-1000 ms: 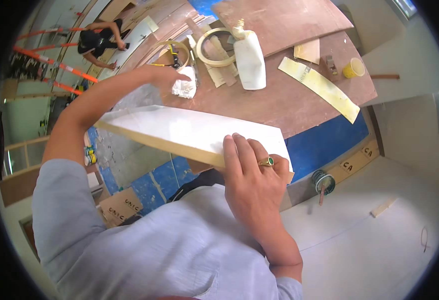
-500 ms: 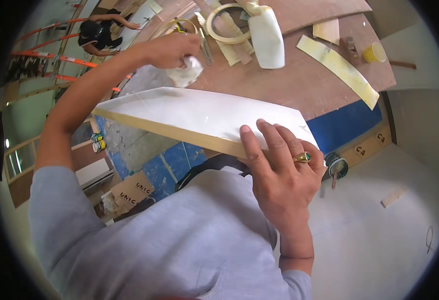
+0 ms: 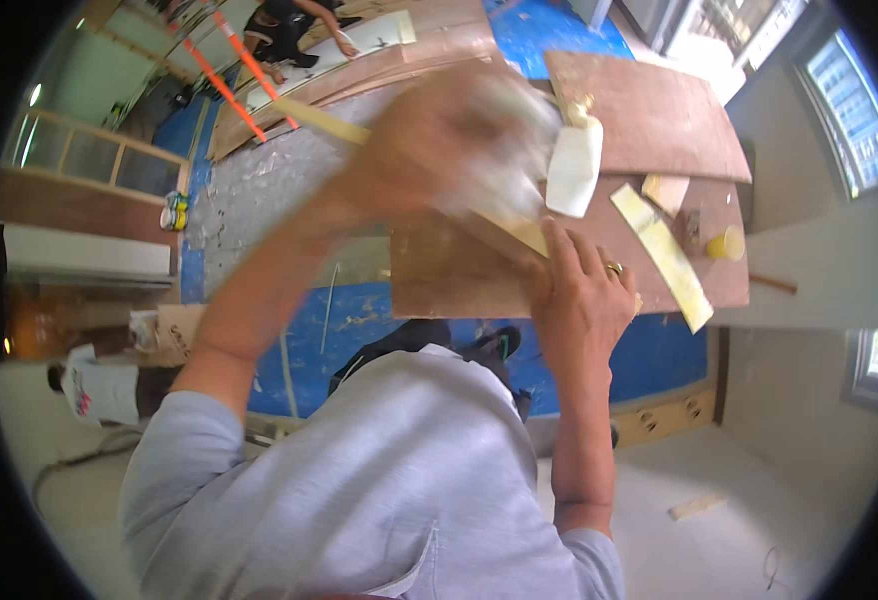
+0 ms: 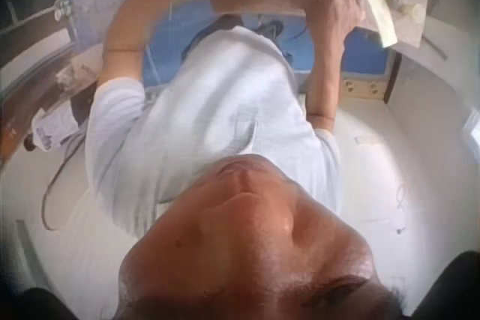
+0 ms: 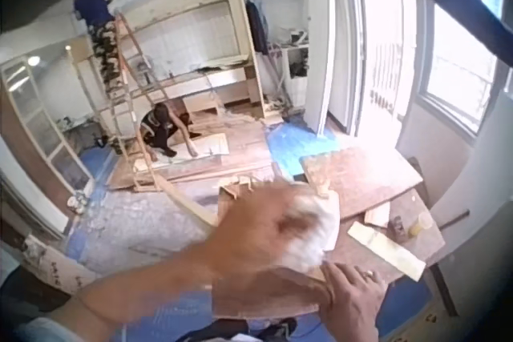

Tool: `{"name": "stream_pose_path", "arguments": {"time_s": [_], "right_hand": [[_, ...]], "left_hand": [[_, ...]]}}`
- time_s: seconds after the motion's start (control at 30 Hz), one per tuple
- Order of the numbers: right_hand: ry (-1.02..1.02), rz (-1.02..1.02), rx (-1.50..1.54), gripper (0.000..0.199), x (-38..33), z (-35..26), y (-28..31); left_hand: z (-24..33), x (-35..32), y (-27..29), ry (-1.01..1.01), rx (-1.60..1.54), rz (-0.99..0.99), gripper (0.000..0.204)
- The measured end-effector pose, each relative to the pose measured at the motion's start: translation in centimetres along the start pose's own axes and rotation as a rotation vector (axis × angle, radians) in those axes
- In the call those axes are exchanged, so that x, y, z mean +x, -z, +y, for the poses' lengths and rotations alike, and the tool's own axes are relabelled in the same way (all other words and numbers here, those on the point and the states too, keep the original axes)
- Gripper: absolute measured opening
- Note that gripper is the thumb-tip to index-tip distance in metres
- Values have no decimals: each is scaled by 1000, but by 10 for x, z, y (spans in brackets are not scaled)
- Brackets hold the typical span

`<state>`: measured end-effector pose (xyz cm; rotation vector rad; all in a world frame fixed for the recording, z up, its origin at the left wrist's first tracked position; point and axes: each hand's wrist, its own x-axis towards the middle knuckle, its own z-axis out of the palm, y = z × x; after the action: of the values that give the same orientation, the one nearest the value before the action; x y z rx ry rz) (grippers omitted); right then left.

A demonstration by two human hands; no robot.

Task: The person applies glue from a bottle onto a wooden board, places a laminate sheet on top, and presses it down by hand. They then apply thin strips of laminate to the edges of the board and wipe the surface with a white cloth.

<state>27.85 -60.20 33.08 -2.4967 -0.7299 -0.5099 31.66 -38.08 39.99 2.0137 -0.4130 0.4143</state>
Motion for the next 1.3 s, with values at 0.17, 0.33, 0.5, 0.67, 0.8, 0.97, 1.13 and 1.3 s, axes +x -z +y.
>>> {"name": "stream_pose_path", "arguments": {"time_s": [0.17, 0.33, 0.5, 0.67, 0.8, 0.97, 1.13, 1.3], "right_hand": [[-20, -113, -99, 16, -1, 14, -4], [-31, -73, -103, 19, 5, 4, -3], [-4, -24, -90, 35, 1, 12, -7], [-15, -15, -98, 36, 0, 11, -7], [-34, -9, -103, 34, 3, 12, -8], [17, -2, -68, 26, 4, 10, -9], [31, -10, -115, 27, 0, 16, -12], [53, -57, -107, 31, 4, 15, -9]], "left_hand": [[4, -22, -79, -152, 620, -69, 30], [-22, -27, -80, -84, 679, -81, 30], [-43, -28, -57, -47, 904, -90, 32], [-124, -34, 44, 99, 1164, -12, 28], [-151, -26, 135, 322, 1134, 5, 32], [-180, -18, 154, 399, 1181, 29, 36], [-149, -18, 79, 126, 949, 16, 49], [-58, -27, -60, 41, 1010, 41, 51]]}}
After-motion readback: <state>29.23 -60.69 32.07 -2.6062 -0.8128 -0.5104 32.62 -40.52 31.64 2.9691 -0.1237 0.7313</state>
